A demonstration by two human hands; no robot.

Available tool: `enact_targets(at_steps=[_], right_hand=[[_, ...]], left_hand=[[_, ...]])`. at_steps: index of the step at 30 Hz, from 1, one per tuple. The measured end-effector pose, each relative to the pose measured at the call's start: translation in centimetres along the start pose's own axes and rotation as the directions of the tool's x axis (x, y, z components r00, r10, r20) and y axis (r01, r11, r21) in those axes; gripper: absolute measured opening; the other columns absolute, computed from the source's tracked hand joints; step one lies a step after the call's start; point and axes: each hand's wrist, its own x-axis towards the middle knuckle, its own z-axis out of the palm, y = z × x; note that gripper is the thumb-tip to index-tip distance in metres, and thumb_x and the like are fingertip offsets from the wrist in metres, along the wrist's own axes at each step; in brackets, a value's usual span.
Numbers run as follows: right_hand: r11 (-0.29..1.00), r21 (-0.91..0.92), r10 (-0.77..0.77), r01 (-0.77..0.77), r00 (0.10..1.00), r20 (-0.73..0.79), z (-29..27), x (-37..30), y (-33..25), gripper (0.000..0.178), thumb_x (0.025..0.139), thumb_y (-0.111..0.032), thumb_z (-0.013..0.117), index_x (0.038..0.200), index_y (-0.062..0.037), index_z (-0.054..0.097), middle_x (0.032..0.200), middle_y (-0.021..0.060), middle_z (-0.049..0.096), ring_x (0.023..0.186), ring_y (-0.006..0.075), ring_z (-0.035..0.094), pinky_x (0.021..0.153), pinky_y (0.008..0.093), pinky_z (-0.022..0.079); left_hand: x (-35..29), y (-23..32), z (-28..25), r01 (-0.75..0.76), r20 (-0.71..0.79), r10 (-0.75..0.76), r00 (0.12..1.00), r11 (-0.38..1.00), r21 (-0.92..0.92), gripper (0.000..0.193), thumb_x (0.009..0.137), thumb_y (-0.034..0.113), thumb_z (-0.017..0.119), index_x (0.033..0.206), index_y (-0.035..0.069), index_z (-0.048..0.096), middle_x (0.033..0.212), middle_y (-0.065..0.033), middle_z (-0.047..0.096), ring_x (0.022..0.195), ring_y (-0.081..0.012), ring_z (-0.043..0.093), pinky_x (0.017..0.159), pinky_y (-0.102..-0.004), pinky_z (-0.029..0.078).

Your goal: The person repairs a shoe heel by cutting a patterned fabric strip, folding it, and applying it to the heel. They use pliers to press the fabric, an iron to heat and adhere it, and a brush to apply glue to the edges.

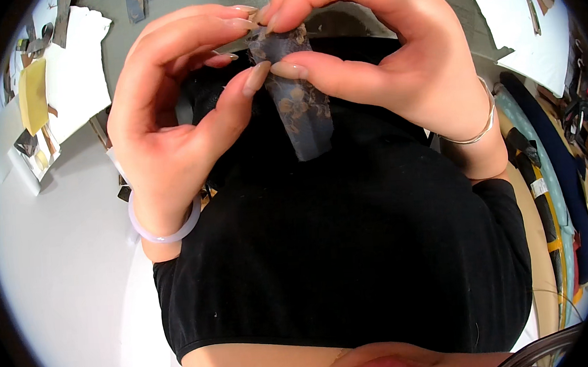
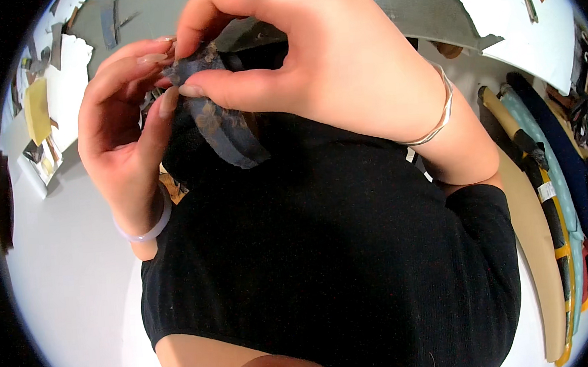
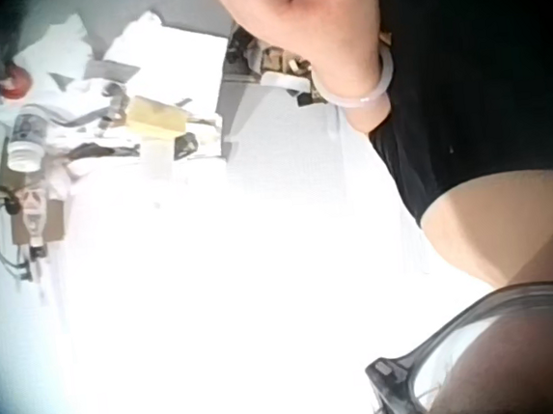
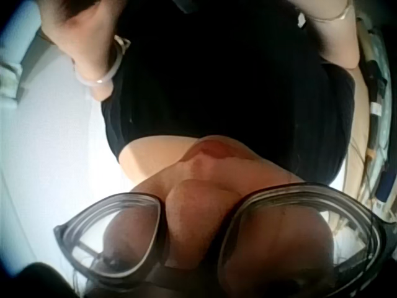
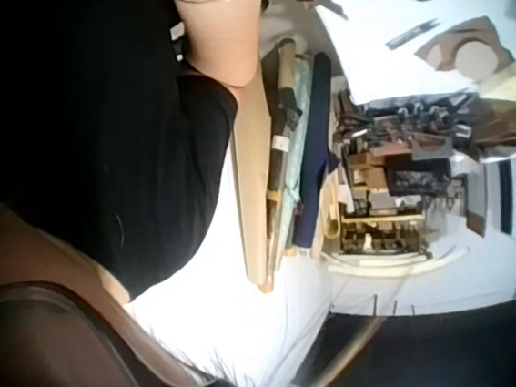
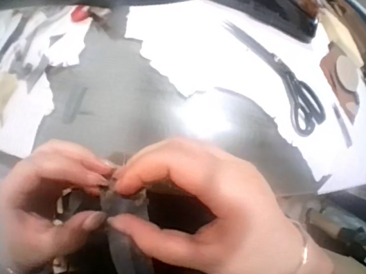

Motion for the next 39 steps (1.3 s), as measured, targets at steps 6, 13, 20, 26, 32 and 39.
enact_targets(at_steps=[6, 13, 20, 26, 32, 39], right_hand=[[0.945, -0.201, 0.278, -0.258, 0.958, 0.074, -0.3, 2.5, -3.3, 0.033, 0.077, -0.004, 0.080, 0.107, -0.0027, 0.066, 0.104, 0.0097, 0.069, 0.093, 0.0235, 0.067, 0.081, 0.0309, 0.054], [0.992, 0.121, 0.026, -0.030, 0.999, 0.027, 0.2, 0.5, 2.1, 0.033, 0.076, -0.002, 0.080, 0.106, -0.0023, 0.068, 0.106, 0.0123, 0.070, 0.098, 0.0260, 0.069, 0.083, 0.0331, 0.054], [0.997, -0.031, -0.064, 0.068, 0.991, 0.118, -0.5, 1.6, 0.7, 0.031, 0.076, -0.002, 0.079, 0.105, -0.0006, 0.069, 0.105, 0.0158, 0.070, 0.097, 0.0278, 0.069, 0.082, 0.0339, 0.055], [0.995, 0.093, 0.037, -0.043, 0.997, 0.061, 0.0, 0.9, 1.7, 0.029, 0.078, -0.003, 0.078, 0.105, 0.0013, 0.069, 0.106, 0.0165, 0.070, 0.096, 0.0280, 0.069, 0.081, 0.0335, 0.055], [0.987, -0.142, 0.103, -0.077, 0.977, 0.187, -1.3, 2.1, -0.2, 0.027, 0.079, -0.003, 0.078, 0.104, 0.0013, 0.069, 0.106, 0.0161, 0.070, 0.095, 0.0270, 0.069, 0.081, 0.0332, 0.055], [0.994, -0.009, 0.106, -0.106, 0.979, 0.175, -1.0, 1.5, 1.3, 0.031, 0.079, -0.003, 0.078, 0.108, 0.0005, 0.068, 0.109, 0.0164, 0.069, 0.098, 0.0268, 0.068, 0.084, 0.0336, 0.054]], left_hand=[[1.1, -0.5, -0.6, 0.032, 0.067, -0.032, 0.997, 0.999, 0.006, 0.026, 0.083, -0.010, 0.065, 0.108, -0.005, 0.062, 0.122, -0.0202, 0.061, 0.112, -0.0245, 0.061, 0.093, -0.0317, 0.050], [1.1, -1.0, -0.5, -0.130, 0.045, 0.142, 0.989, 0.971, -0.202, 0.027, 0.079, -0.011, 0.066, 0.105, -0.005, 0.061, 0.120, -0.0210, 0.061, 0.112, -0.0278, 0.062, 0.097, -0.0372, 0.051], [0.2, -0.4, -0.6, 0.080, -0.001, -0.080, 0.997, 0.996, -0.035, 0.027, 0.077, -0.012, 0.066, 0.103, -0.004, 0.062, 0.121, -0.0207, 0.061, 0.113, -0.0297, 0.063, 0.098, -0.0387, 0.051], [0.3, 0.2, -0.5, 0.124, -0.010, -0.125, 0.992, 0.992, -0.021, 0.026, 0.077, -0.015, 0.064, 0.100, -0.004, 0.063, 0.122, -0.0206, 0.061, 0.114, -0.0300, 0.063, 0.100, -0.0389, 0.049], [0.5, 0.3, -0.4, 0.152, -0.017, -0.153, 0.988, 0.987, -0.046, 0.025, 0.076, -0.015, 0.065, 0.098, -0.005, 0.063, 0.122, -0.0203, 0.061, 0.114, -0.0301, 0.062, 0.102, -0.0399, 0.048], [0.9, -0.1, -1.1, 0.146, 0.047, -0.144, 0.989, 0.988, -0.042, 0.024, 0.073, -0.011, 0.068, 0.096, -0.004, 0.063, 0.120, -0.0200, 0.061, 0.113, -0.0297, 0.062, 0.101, -0.0397, 0.048]])
